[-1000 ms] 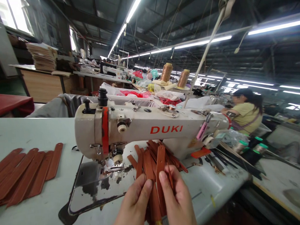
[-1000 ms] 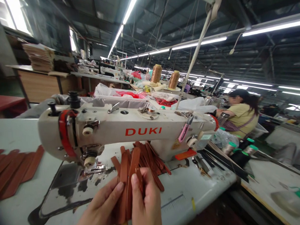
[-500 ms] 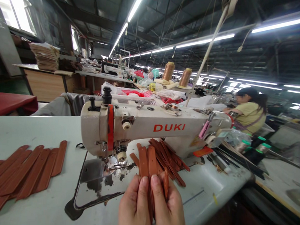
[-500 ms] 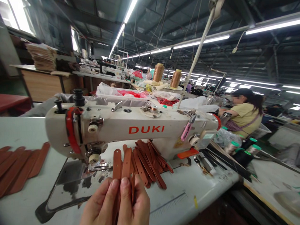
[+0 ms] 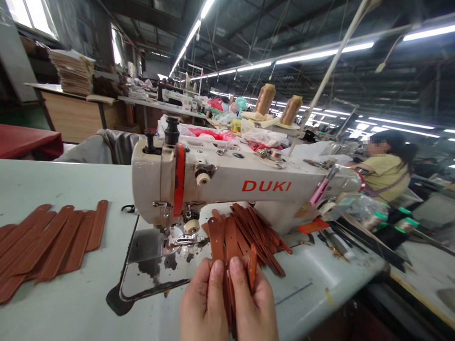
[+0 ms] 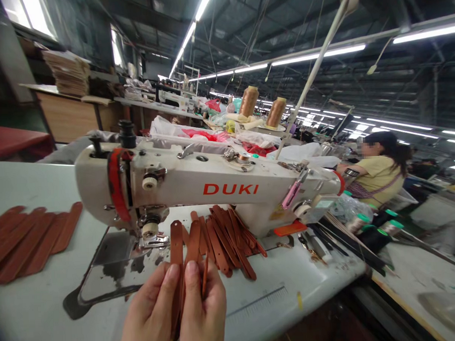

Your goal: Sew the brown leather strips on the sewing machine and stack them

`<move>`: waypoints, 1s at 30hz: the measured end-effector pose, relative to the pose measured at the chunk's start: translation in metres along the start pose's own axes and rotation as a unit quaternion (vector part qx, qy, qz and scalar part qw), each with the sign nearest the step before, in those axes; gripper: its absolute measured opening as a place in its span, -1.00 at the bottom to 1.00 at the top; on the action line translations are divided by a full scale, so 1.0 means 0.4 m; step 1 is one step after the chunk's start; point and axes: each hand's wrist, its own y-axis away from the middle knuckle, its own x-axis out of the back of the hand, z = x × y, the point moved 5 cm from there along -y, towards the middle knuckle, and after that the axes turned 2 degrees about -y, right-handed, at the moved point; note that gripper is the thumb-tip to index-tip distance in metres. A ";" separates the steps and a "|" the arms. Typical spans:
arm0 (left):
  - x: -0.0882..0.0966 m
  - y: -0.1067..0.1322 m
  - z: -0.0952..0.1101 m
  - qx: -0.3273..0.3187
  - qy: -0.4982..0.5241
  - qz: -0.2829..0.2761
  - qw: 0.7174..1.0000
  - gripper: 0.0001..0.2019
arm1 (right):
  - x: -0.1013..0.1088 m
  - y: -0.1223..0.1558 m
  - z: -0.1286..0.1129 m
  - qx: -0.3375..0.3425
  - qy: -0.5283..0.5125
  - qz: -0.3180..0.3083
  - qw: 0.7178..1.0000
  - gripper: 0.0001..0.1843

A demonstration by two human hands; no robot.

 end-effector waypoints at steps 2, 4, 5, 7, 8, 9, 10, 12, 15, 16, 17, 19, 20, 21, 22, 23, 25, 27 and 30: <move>0.000 0.002 0.000 0.003 0.006 0.006 1.000 -0.57 | -0.003 0.005 -0.004 -0.013 -0.012 0.010 1.000 -0.47; 0.001 0.003 0.000 0.003 0.006 0.012 1.000 -0.57 | -0.005 0.009 -0.005 -0.019 -0.018 0.011 1.000 -0.47; 0.002 0.003 -0.001 0.002 0.006 0.013 1.000 -0.58 | -0.006 0.009 -0.004 -0.020 -0.021 0.007 1.000 -0.48; 0.002 0.003 -0.002 0.002 0.006 0.014 1.000 -0.59 | -0.004 0.007 0.004 -0.018 -0.029 -0.002 0.999 -0.50; 0.002 0.003 -0.003 0.002 0.006 0.014 1.000 -0.59 | -0.001 0.005 0.010 -0.016 -0.034 -0.006 0.999 -0.51; 0.002 0.004 -0.005 0.003 0.006 0.015 1.000 -0.59 | 0.001 0.003 0.017 -0.012 -0.040 -0.010 0.999 -0.52; 0.003 0.004 -0.006 0.003 0.007 0.017 1.000 -0.59 | 0.004 0.000 0.024 -0.009 -0.045 -0.014 0.999 -0.52; 0.004 0.004 -0.008 0.003 0.007 0.021 1.000 -0.60 | 0.009 -0.004 0.037 -0.002 -0.048 -0.015 0.999 -0.54; 0.007 0.006 -0.012 0.001 0.003 0.025 1.000 -0.62 | 0.012 -0.009 0.046 0.004 -0.049 -0.013 0.999 -0.57; 0.008 0.007 -0.013 0.001 0.001 0.025 1.000 -0.63 | 0.012 -0.009 0.047 0.004 -0.051 -0.014 0.999 -0.57; 0.008 0.008 -0.014 0.000 0.000 0.025 1.000 -0.63 | 0.011 -0.009 0.047 0.004 -0.054 -0.015 0.998 -0.56; 0.010 0.009 -0.016 -0.001 -0.003 0.024 1.000 -0.64 | 0.010 -0.008 0.046 0.006 -0.056 -0.015 0.998 -0.56; 0.010 0.010 -0.017 -0.002 -0.005 0.024 1.000 -0.64 | 0.011 -0.007 0.046 0.007 -0.055 -0.013 0.998 -0.56; 0.011 0.009 -0.018 -0.002 -0.006 0.024 1.000 -0.64 | 0.011 -0.006 0.047 0.006 -0.054 -0.010 0.998 -0.56; 0.011 0.009 -0.018 -0.002 -0.007 0.025 1.000 -0.64 | 0.012 -0.005 0.049 0.005 -0.054 -0.009 0.998 -0.56; 0.011 0.007 -0.018 -0.001 -0.007 0.026 1.000 -0.63 | 0.012 -0.004 0.051 0.004 -0.054 -0.008 0.999 -0.56; 0.012 0.005 -0.019 0.003 -0.005 0.025 1.000 -0.63 | 0.012 -0.004 0.056 0.001 -0.054 -0.009 0.999 -0.55; 0.011 0.004 -0.020 0.005 -0.005 0.022 1.000 -0.63 | 0.012 -0.007 0.063 -0.005 -0.053 -0.007 0.999 -0.55; 0.014 0.004 -0.020 0.004 -0.012 0.024 1.000 -0.62 | 0.014 -0.008 0.072 -0.015 -0.053 0.005 0.998 -0.54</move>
